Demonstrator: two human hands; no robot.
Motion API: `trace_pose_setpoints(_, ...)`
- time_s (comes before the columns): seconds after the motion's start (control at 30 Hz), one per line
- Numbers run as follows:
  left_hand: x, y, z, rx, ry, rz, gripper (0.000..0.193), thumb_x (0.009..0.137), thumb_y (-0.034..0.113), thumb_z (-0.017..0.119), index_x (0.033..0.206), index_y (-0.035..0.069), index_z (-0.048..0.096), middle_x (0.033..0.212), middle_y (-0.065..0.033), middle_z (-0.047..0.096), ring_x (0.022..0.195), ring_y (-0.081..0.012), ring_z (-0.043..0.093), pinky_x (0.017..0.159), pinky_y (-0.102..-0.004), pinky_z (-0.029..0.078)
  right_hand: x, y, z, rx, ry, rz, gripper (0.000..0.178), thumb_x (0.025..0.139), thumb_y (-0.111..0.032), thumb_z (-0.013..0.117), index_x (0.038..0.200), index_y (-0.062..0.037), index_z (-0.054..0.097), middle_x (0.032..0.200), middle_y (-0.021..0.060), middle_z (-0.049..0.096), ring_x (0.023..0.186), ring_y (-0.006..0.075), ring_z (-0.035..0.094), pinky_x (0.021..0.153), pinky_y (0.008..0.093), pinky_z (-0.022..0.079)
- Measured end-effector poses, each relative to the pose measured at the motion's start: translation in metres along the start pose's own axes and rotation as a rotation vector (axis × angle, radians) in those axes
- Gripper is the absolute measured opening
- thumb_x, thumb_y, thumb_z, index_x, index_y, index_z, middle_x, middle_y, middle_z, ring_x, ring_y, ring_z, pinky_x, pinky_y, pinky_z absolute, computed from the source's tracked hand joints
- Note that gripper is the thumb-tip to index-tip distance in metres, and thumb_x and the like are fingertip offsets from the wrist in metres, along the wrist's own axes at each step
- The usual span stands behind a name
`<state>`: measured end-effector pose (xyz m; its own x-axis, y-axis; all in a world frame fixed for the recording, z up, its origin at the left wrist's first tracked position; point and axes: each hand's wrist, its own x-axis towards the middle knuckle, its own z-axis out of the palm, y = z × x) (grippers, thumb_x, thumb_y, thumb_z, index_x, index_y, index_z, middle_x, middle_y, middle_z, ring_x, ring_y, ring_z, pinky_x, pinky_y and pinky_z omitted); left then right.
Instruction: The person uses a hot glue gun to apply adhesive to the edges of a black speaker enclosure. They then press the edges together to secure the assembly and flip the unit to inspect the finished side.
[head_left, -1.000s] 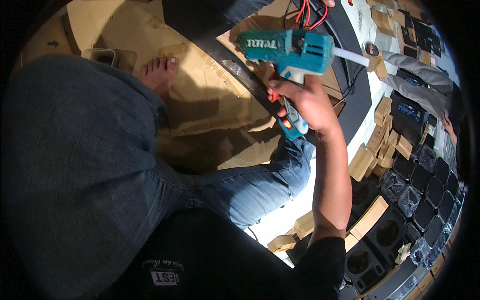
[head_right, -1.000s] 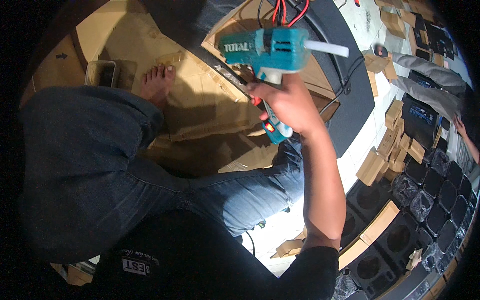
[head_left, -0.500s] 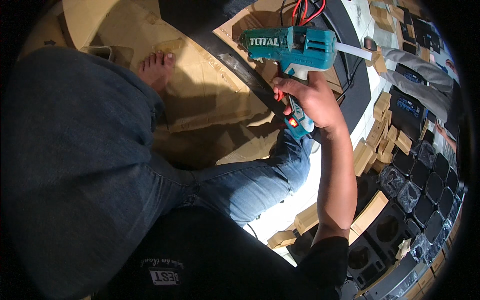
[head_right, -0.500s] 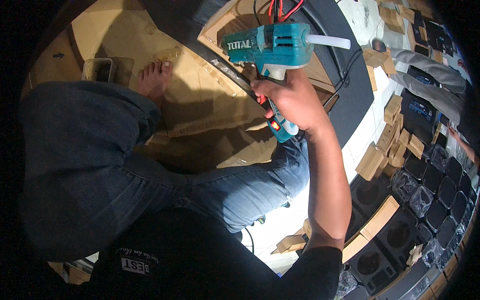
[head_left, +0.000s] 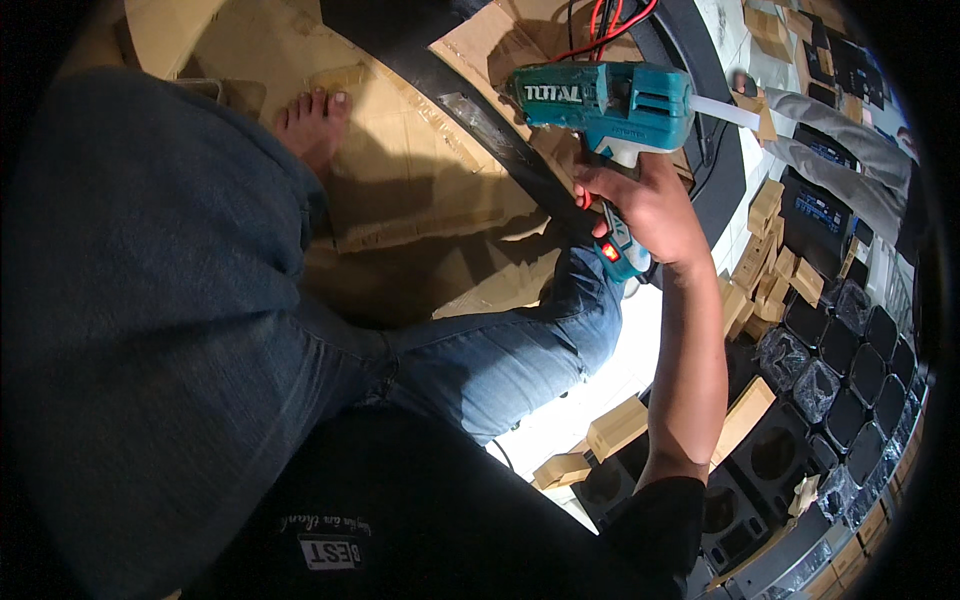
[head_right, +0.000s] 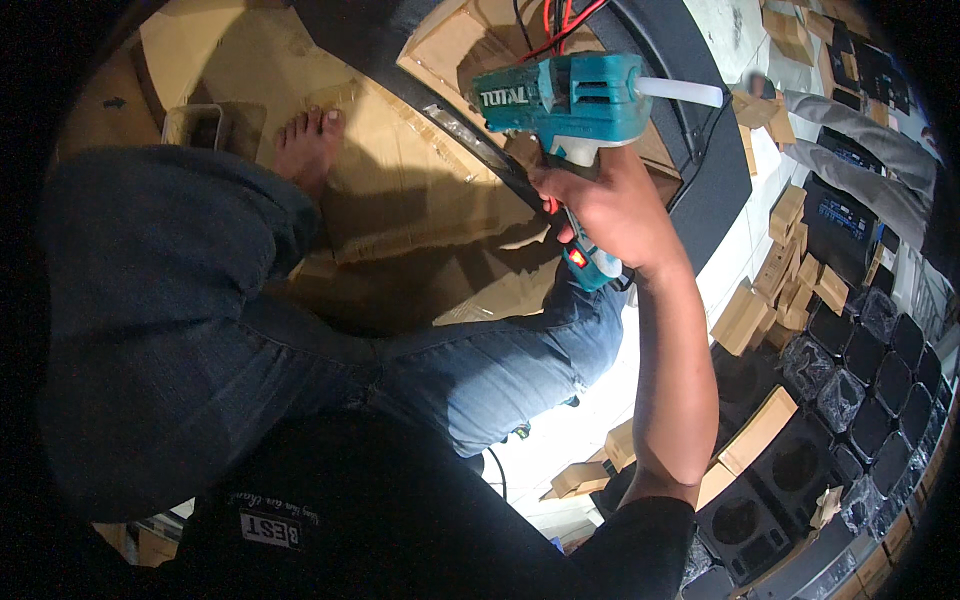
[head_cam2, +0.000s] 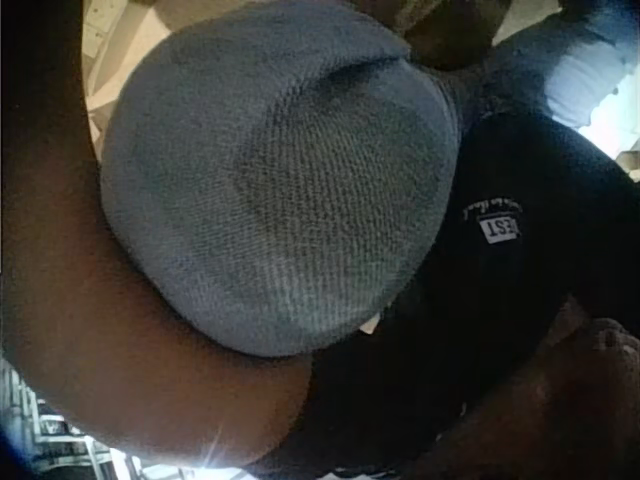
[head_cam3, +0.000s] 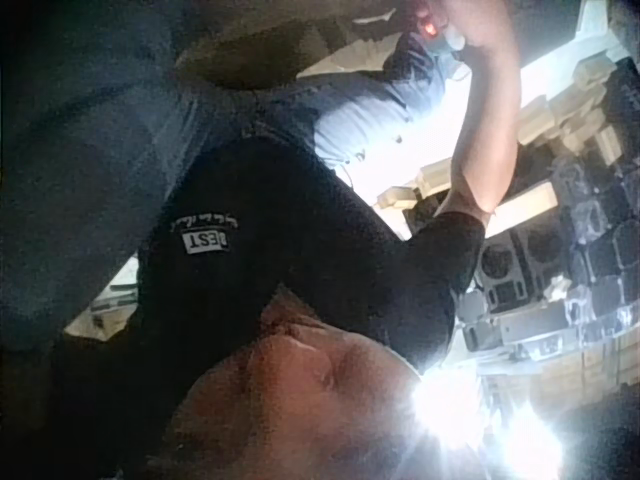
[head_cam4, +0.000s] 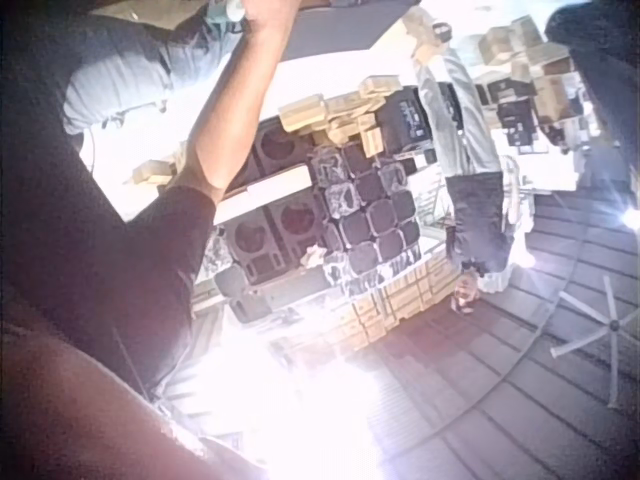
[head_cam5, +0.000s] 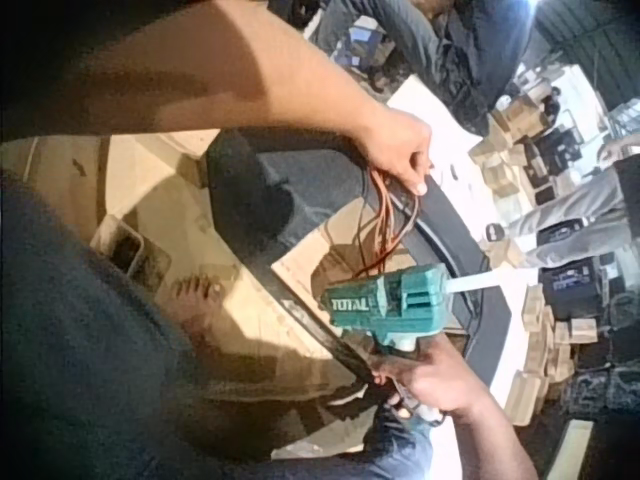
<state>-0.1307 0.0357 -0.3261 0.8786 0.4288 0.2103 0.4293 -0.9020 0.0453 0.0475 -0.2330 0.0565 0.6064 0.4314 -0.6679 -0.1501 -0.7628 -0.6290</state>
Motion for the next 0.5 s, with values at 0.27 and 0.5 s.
trace_pose_setpoints(0.27, -0.003, -0.002, 0.02, -0.084, -0.06, -0.086, 0.059, 0.106, 0.049, 0.033, 0.127, 0.006, 0.068, 0.121, -0.019, 0.073, 0.107, -0.0381, 0.07, 0.101, -0.0515, 0.05, -0.022, 0.012, -0.019, -0.128, 0.029, 0.098, 0.041, 0.09, -0.008, 0.071, 0.127, 0.0011, 0.056, 0.09, 0.01, 0.067, 0.074, 0.0181, 0.067, 0.053, 0.0322, 0.058)
trace_pose_setpoints(0.5, 0.002, -0.002, -0.001, 0.021, -0.184, 0.027, 0.037, 0.107, 0.037, 0.037, 0.134, 0.016, 0.053, 0.132, -0.0168, 0.064, 0.113, -0.0384, 0.066, 0.098, -0.0549, 0.051, -0.02, 0.005, -0.018, -0.105, 0.004, 0.108, 0.038, 0.091, -0.008, 0.071, 0.125, 0.0006, 0.057, 0.089, 0.0089, 0.067, 0.073, 0.0167, 0.066, 0.053, 0.0317, 0.057)
